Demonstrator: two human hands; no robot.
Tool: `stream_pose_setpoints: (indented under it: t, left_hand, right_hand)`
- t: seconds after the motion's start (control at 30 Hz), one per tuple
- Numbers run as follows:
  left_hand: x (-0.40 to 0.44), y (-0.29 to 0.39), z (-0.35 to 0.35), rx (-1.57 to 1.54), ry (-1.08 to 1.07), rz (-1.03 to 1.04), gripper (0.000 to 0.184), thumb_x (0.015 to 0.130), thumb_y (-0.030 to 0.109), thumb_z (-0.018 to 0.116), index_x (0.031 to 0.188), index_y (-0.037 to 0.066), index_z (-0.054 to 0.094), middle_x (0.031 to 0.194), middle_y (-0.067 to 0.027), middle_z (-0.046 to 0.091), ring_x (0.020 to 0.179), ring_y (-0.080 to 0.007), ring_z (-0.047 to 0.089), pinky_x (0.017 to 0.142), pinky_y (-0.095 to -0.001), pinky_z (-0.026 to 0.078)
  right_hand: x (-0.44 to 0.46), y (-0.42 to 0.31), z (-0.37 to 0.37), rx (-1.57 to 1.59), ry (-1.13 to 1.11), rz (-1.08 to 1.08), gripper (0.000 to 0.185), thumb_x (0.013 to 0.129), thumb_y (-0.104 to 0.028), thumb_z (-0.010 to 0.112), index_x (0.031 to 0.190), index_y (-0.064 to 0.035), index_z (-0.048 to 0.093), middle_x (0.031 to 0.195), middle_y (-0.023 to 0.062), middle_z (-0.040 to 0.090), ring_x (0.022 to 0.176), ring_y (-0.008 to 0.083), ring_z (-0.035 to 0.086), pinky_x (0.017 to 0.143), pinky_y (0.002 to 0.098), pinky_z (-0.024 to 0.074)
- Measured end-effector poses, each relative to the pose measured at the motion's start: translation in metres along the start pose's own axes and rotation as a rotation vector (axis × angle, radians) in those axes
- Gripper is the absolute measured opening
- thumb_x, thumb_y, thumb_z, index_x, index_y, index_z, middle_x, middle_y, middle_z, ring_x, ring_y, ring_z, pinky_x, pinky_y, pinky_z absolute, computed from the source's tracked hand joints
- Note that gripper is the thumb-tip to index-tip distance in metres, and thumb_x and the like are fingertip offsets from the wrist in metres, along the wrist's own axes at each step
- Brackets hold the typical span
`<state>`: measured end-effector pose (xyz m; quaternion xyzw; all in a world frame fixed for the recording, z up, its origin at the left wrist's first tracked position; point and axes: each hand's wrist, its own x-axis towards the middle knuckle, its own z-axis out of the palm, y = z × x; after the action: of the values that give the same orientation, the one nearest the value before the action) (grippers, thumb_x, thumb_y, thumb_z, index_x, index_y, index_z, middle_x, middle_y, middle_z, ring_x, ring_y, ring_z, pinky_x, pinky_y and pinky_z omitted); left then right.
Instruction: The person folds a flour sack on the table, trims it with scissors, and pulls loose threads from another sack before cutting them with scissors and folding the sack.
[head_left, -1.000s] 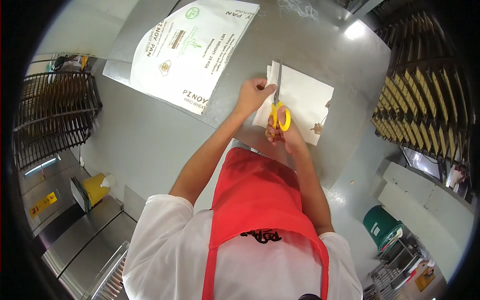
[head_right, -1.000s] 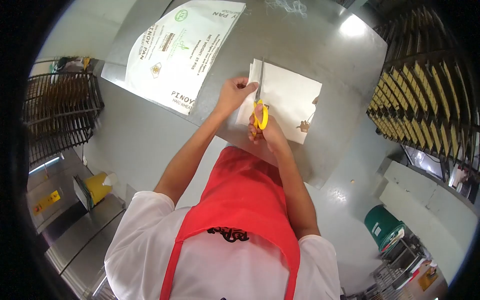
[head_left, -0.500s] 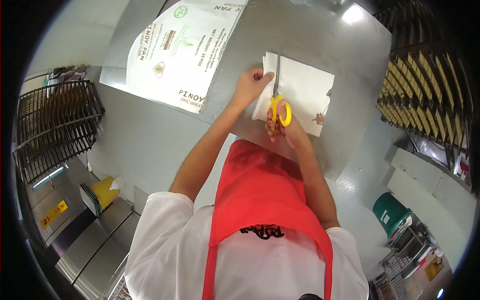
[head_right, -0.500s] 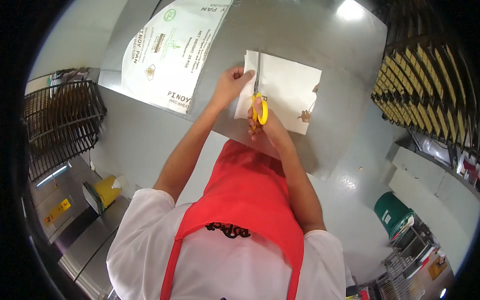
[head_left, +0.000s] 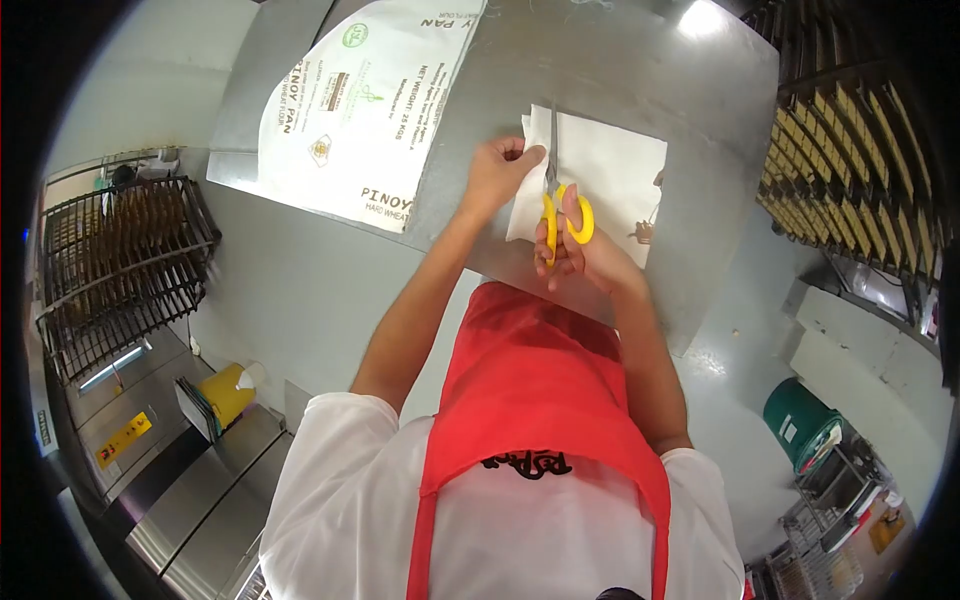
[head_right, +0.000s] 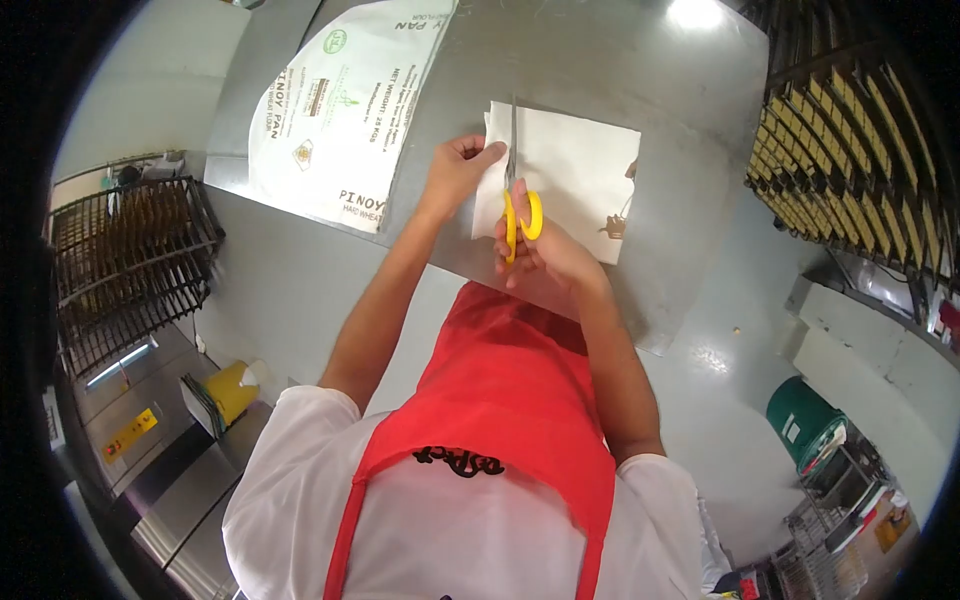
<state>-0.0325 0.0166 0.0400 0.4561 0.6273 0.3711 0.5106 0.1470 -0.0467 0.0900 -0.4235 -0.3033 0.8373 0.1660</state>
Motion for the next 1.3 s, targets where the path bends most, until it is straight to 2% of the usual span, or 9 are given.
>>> stream_pose_setpoints:
  t: [0.23, 0.3, 0.87, 0.93, 1.07, 1.13, 1.17, 1.23, 1.3]
  left_hand:
    - [0.0, 0.001, -0.002, 0.055, 0.002, -0.006, 0.03, 0.084, 0.026, 0.072, 0.079, -0.003, 0.068, 0.065, -0.0009, 0.061, 0.059, -0.0059, 0.049, 0.054, -0.0268, 0.04]
    - [0.0, 0.004, -0.002, 0.068, -0.002, 0.009, 0.029, 0.084, 0.026, 0.072, 0.078, -0.003, 0.068, 0.064, -0.001, 0.06, 0.059, -0.0061, 0.048, 0.054, -0.0272, 0.039]
    - [0.021, 0.0, 0.0, 0.132, -0.04, 0.15, 0.029, 0.084, 0.023, 0.07, 0.075, -0.004, 0.064, 0.057, -0.0045, 0.054, 0.054, -0.0094, 0.046, 0.052, -0.0313, 0.04]
    - [0.031, -0.008, -0.005, 0.321, -0.086, 0.176, 0.03, 0.083, 0.024, 0.071, 0.073, -0.003, 0.063, 0.057, -0.0071, 0.053, 0.054, -0.011, 0.046, 0.052, -0.0323, 0.04]
    - [0.046, -0.005, 0.003, 0.316, -0.12, 0.142, 0.032, 0.082, 0.027, 0.071, 0.072, -0.002, 0.061, 0.056, -0.0092, 0.052, 0.053, -0.0134, 0.047, 0.052, -0.0338, 0.041]
    - [0.054, 0.013, 0.012, 0.317, -0.109, 0.202, 0.032, 0.082, 0.027, 0.07, 0.073, -0.002, 0.06, 0.058, -0.0127, 0.055, 0.054, -0.0207, 0.052, 0.055, -0.0382, 0.043]
    - [0.06, 0.023, 0.02, 0.311, -0.114, 0.217, 0.032, 0.082, 0.027, 0.07, 0.073, -0.002, 0.06, 0.058, -0.0127, 0.055, 0.054, -0.0207, 0.052, 0.055, -0.0382, 0.043]
    - [0.077, 0.042, 0.038, 0.465, -0.17, 0.389, 0.03, 0.081, 0.026, 0.067, 0.075, -0.003, 0.061, 0.062, -0.0162, 0.06, 0.058, -0.0289, 0.058, 0.059, -0.0421, 0.045]
    - [0.081, 0.083, 0.059, 0.473, -0.266, 0.415, 0.031, 0.083, 0.029, 0.067, 0.082, -0.002, 0.063, 0.07, -0.0154, 0.062, 0.063, -0.0269, 0.06, 0.063, -0.0404, 0.047]
  right_hand:
    - [0.01, -0.002, -0.005, -0.069, 0.005, 0.023, 0.084, 0.082, -0.09, 0.026, 0.09, -0.0106, 0.052, 0.07, 0.0006, 0.049, 0.065, 0.0159, 0.061, 0.054, 0.0282, 0.0512]
    - [0.013, 0.002, -0.009, 0.003, -0.009, -0.006, 0.078, 0.085, -0.086, 0.032, 0.087, -0.0103, 0.051, 0.07, 0.0009, 0.051, 0.062, 0.0151, 0.06, 0.055, 0.0293, 0.0506]
    - [0.032, 0.012, -0.013, 0.058, 0.032, -0.079, 0.067, 0.093, -0.076, 0.033, 0.089, -0.0112, 0.049, 0.066, -0.0006, 0.048, 0.06, 0.0126, 0.057, 0.049, 0.0255, 0.0462]
    - [0.033, 0.011, -0.016, 0.046, 0.038, -0.087, 0.066, 0.093, -0.075, 0.033, 0.09, -0.0105, 0.049, 0.067, 0.0, 0.048, 0.06, 0.0129, 0.057, 0.049, 0.0262, 0.0471]
    - [0.019, 0.015, -0.026, 0.025, 0.021, -0.116, 0.062, 0.096, -0.069, 0.036, 0.094, -0.0081, 0.049, 0.073, 0.0028, 0.049, 0.062, 0.0151, 0.057, 0.053, 0.0286, 0.0514]
    - [-0.001, 0.028, -0.043, 0.086, -0.137, -0.137, 0.059, 0.098, -0.066, 0.037, 0.093, -0.0087, 0.049, 0.073, 0.0031, 0.049, 0.063, 0.0155, 0.057, 0.054, 0.0291, 0.052]
    - [-0.016, 0.034, -0.051, 0.085, -0.169, -0.181, 0.062, 0.094, -0.07, 0.041, 0.093, -0.0089, 0.048, 0.073, 0.0032, 0.049, 0.063, 0.016, 0.057, 0.053, 0.0297, 0.0522]
    - [-0.052, 0.055, -0.073, 0.096, -0.222, -0.229, 0.071, 0.082, -0.079, 0.05, 0.094, -0.0092, 0.048, 0.073, 0.0034, 0.05, 0.063, 0.0173, 0.056, 0.051, 0.031, 0.0523]
    - [-0.092, 0.078, -0.096, 0.192, -0.245, -0.186, 0.086, 0.065, -0.09, 0.056, 0.094, -0.009, 0.048, 0.074, 0.0037, 0.05, 0.062, 0.0193, 0.056, 0.049, 0.0318, 0.0521]
